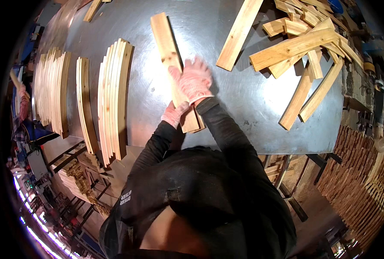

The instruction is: The person sorts and stacks thin wooden planks on a large metal table. They repeatedly pick up planks from a pile, align them, and place them into neat stacks while another person works nearby.

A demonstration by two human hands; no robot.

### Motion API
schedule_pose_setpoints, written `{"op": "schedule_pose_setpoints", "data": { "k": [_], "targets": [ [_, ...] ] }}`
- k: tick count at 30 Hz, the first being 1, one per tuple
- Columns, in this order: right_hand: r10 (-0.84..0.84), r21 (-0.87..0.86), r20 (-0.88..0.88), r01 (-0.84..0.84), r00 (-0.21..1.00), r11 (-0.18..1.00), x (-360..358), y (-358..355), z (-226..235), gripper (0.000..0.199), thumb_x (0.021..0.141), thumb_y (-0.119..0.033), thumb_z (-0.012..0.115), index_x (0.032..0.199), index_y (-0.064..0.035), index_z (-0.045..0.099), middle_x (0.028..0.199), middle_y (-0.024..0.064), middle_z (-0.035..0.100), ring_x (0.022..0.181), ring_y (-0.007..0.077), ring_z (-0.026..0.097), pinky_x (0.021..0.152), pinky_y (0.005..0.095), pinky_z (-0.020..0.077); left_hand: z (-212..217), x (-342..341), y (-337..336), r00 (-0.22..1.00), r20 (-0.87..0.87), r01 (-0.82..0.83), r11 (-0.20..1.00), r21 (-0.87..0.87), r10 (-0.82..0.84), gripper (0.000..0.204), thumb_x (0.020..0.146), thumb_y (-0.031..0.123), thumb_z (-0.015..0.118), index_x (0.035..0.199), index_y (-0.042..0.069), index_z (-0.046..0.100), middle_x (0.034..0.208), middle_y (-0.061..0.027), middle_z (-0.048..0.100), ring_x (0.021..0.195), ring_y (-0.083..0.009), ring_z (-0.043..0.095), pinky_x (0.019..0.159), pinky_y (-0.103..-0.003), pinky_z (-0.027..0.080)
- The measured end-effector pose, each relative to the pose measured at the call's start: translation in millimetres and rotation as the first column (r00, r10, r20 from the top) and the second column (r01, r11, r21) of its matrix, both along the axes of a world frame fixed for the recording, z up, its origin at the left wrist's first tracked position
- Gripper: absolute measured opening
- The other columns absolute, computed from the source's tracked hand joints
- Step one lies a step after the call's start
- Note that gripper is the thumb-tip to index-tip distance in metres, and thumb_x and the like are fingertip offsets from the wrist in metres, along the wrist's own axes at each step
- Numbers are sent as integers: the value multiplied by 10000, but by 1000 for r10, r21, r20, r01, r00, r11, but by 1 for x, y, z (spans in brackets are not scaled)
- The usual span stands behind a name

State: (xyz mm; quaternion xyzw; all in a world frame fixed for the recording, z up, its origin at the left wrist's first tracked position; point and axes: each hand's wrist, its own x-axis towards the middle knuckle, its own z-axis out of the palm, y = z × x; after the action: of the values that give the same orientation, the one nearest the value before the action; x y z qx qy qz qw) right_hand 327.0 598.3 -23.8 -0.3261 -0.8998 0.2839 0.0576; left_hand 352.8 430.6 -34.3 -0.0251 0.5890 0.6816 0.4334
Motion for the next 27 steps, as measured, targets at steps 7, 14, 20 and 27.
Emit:
{"op": "schedule_pose_setpoints", "data": {
  "k": [7,14,20,27],
  "targets": [
    [-453,544,32,364,891,756,-17,127,-9,932,739,-333,752,1431,39,251,1358,267,410,1308,417,413,1045,525,366,-14,-19,-2,977,-34,183,911,-369,-211,550,820,306,714,1228,-22,547,1030,-140,658,902,-227,612,837,-356,500],
    [-500,197,25,487,865,851,-7,100,-14,963,785,-350,706,1460,41,142,1442,298,306,1377,418,326,996,416,466,-69,-26,-36,947,-106,214,843,-494,-303,710,795,377,706,1325,-29,466,1181,-212,608,1025,-300,601,916,-359,474],
    [-388,-460,-9,341,922,820,20,8,43,969,811,-177,714,1499,6,57,1335,288,385,1073,428,553,900,460,546,-57,-38,-57,895,-253,117,741,-661,-368,835,828,503,625,1439,1,358,1309,-296,535,1199,-418,539,1024,-414,414],
    [429,-47,421,-453,799,890,91,-48,26,620,942,-400,485,1406,-3,377,1366,192,505,1220,355,521,996,542,423,-5,-41,-25,883,-240,189,774,-604,-403,685,821,387,679,1327,-15,452,1144,-223,629,1033,-321,621,900,-383,489]
  ]
}}
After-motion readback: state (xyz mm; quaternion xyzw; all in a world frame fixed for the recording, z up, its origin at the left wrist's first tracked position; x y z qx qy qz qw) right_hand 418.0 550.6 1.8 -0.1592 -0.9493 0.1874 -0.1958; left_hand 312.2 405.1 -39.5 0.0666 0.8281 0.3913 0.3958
